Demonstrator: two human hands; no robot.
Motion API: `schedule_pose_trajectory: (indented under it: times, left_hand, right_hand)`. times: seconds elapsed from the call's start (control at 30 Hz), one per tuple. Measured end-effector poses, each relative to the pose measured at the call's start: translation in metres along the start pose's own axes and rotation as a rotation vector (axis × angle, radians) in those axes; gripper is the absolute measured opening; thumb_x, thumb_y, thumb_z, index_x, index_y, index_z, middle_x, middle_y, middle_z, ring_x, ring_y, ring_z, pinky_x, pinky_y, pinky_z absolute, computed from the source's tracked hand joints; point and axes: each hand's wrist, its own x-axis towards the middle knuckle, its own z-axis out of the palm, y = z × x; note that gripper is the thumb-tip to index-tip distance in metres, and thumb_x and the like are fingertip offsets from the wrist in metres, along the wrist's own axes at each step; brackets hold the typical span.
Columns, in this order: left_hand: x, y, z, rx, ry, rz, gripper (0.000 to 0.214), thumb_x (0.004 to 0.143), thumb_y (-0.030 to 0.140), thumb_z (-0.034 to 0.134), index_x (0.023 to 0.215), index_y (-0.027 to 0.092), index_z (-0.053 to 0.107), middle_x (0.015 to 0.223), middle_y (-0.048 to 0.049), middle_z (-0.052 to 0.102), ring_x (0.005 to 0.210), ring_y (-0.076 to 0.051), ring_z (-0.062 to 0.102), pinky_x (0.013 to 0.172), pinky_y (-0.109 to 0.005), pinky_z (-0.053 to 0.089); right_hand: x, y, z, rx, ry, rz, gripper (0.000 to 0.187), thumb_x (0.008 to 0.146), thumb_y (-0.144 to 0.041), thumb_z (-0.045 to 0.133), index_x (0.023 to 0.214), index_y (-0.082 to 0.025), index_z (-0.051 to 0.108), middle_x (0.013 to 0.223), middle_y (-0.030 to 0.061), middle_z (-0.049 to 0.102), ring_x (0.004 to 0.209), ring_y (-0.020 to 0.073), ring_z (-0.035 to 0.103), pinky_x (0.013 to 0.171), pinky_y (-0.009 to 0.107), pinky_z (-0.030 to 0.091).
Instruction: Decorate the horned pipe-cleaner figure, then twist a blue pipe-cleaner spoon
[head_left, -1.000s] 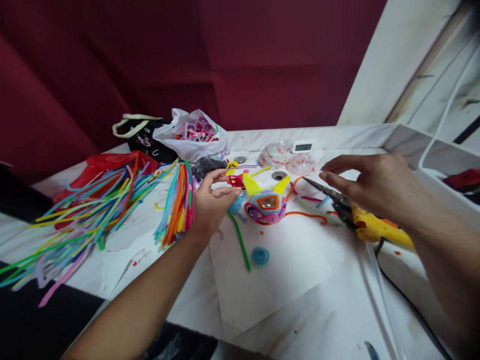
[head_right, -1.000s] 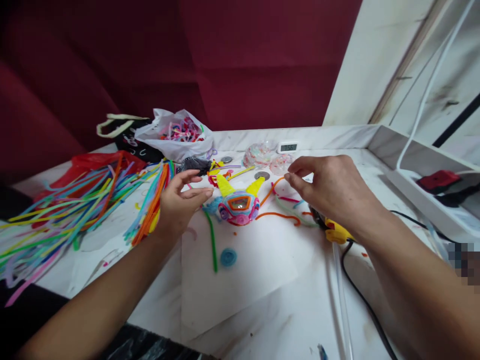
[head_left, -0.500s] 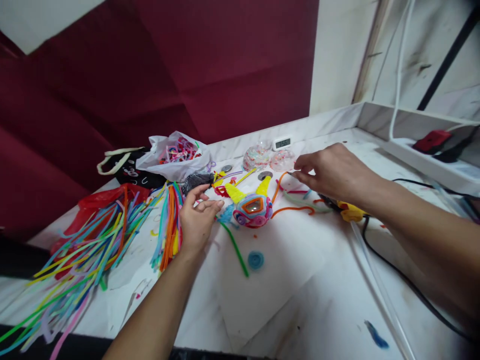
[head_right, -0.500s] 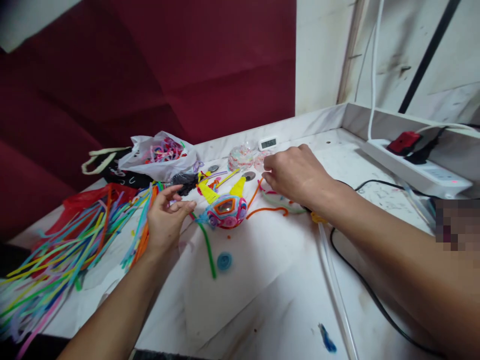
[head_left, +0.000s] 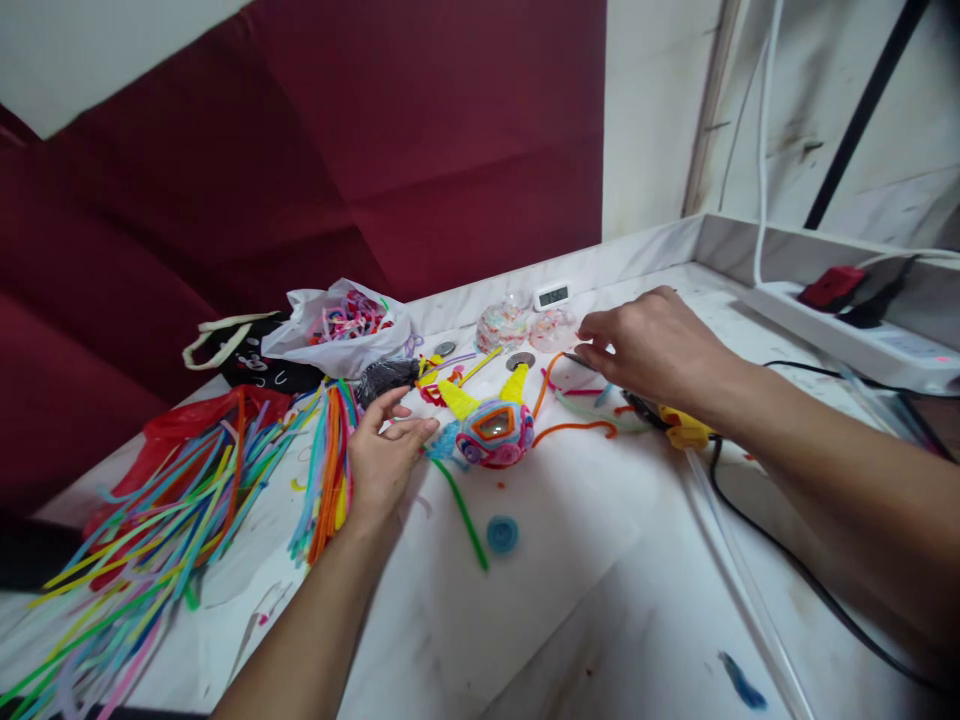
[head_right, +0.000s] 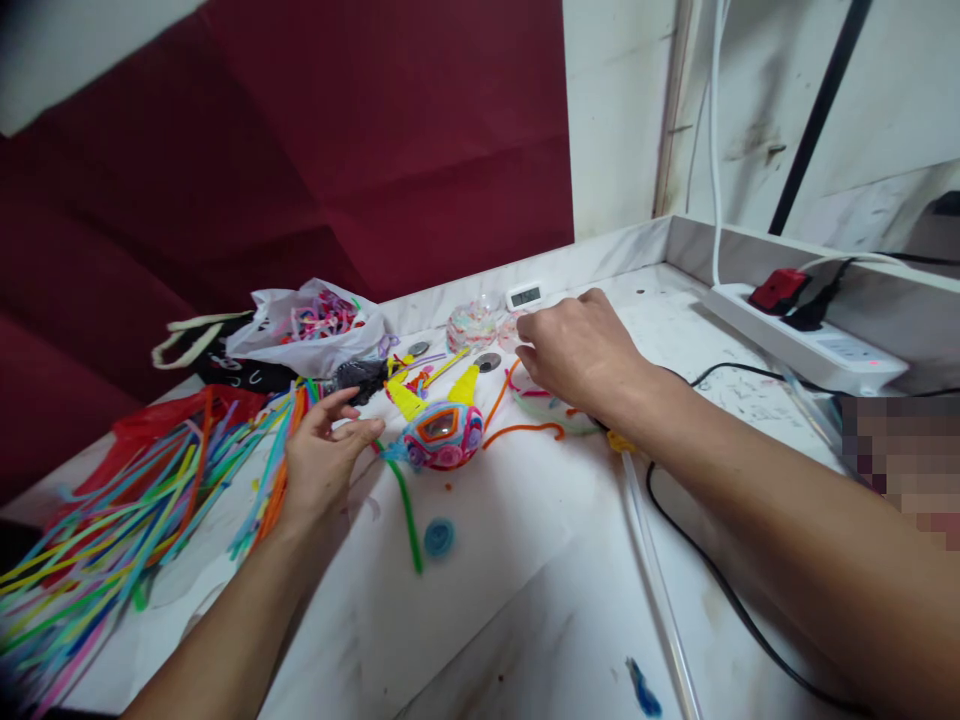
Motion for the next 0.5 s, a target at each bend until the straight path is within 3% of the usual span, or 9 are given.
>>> schedule_pose_trajectory:
  times: [0.27, 0.5]
  left_hand:
    - [-0.0043, 0.0011, 0.0006, -0.003, -0.024, -0.075, 0.062, 0.057, 0.027, 0.086, 0.114, 0.025, 0.062, 0.107, 0.0011, 0.057, 0.075, -0.011, 0.071, 0.065, -0.019, 0.052]
    - [-0.0034, 0.0043, 0.0027, 0.025, -0.008, -0.070, 0.063, 0.058, 0.025, 0.082, 0.117, 0.022, 0.058, 0.107, -0.0005, 0.055, 0.073, -0.011, 0.071, 0.064, -0.019, 0.051]
  right_hand:
    - [0.0005, 0.0001, 0.0039, -0.032, -0.072, 0.005, 0.028, 0.093, -0.035, 0.047, 0.098, -0.021, 0.071, 0.087, 0.0066, 0.076, 0.083, 0.0235, 0.069, 0.073, 0.033, 0.036]
    - [0.0018, -0.0007, 0.0070, -0.044, -0.112, 0.006, 0.028, 0.093, -0.033, 0.047, 0.098, -0.020, 0.071, 0.090, 0.0078, 0.076, 0.083, 0.0251, 0.069, 0.075, 0.034, 0.036]
